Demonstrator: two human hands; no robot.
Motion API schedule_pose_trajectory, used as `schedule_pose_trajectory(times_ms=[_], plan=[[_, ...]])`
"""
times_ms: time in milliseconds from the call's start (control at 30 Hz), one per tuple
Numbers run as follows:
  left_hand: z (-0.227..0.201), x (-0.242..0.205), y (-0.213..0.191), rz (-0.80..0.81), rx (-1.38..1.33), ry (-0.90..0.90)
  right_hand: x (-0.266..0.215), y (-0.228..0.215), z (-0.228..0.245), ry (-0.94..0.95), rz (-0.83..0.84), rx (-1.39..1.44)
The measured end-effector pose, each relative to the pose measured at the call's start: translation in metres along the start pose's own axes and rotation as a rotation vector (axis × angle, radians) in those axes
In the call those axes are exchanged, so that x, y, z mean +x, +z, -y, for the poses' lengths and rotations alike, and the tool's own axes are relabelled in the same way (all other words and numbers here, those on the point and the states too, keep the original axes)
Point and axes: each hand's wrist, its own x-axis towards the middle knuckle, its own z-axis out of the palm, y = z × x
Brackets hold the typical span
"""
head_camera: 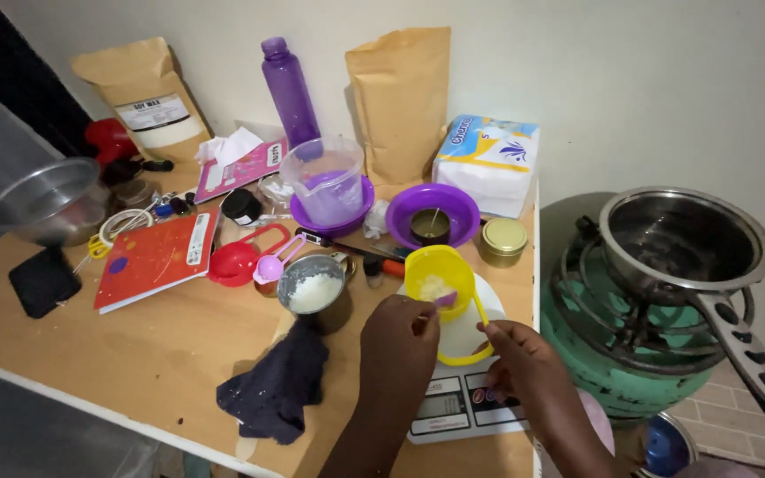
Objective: The person is measuring out ingredients, specifically a white powder, using a spoon and a digital scale as part of the process for preparing a wax mixture.
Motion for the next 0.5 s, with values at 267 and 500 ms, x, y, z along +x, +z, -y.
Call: schedule_pose_trajectory(times_ms=[267, 500], plan=[[0.029, -0.001, 0.009, -0.157, 0.072, 0.502, 0.015, -0.016, -0.017, -0.035, 0.008, 0.064], [0.062, 0.001, -0.003, -0.328, 0.022, 0.561, 0.007, -0.014, -0.014, -0.015, -0.02, 0.087]])
